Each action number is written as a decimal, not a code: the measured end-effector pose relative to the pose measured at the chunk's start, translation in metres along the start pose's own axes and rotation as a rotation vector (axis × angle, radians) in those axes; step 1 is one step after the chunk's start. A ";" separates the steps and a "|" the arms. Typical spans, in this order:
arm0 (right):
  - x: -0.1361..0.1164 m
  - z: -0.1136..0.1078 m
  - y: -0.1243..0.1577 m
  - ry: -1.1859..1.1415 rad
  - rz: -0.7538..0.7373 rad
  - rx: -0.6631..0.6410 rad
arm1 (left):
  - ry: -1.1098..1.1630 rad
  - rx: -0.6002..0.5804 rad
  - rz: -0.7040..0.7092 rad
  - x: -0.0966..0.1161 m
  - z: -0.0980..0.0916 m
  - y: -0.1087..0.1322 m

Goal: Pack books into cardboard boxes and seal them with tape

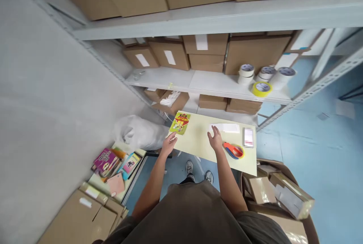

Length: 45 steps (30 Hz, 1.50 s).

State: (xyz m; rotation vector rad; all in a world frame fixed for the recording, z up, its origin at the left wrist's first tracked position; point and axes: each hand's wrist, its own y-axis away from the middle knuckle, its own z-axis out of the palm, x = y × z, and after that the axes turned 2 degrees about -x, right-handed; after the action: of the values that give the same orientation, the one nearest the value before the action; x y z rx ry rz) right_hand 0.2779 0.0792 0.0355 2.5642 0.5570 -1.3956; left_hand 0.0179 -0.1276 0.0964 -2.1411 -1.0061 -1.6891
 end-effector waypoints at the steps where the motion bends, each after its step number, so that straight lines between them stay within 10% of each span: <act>1: -0.012 0.013 -0.002 -0.015 -0.030 -0.043 | 0.005 0.044 -0.013 -0.004 -0.015 0.005; 14: -0.185 0.203 0.014 -0.007 -0.445 -0.503 | 0.165 0.525 -0.082 -0.090 -0.203 0.054; 27: -0.317 0.424 0.039 0.184 -0.548 -0.705 | 0.330 0.621 -0.177 -0.183 -0.397 0.021; 34: -0.332 0.518 0.031 0.232 -0.527 -0.782 | 0.355 0.509 -0.290 -0.223 -0.425 -0.036; 45: -0.297 0.581 -0.006 0.271 -0.483 -0.835 | 0.377 0.338 -0.228 -0.293 -0.383 -0.184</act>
State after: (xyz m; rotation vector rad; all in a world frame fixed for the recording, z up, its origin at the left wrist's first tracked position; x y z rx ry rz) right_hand -0.3202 -0.1733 -0.0343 1.9722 1.4999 -0.6518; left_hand -0.4204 -0.3170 -0.0988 -1.4767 -1.3386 -1.7761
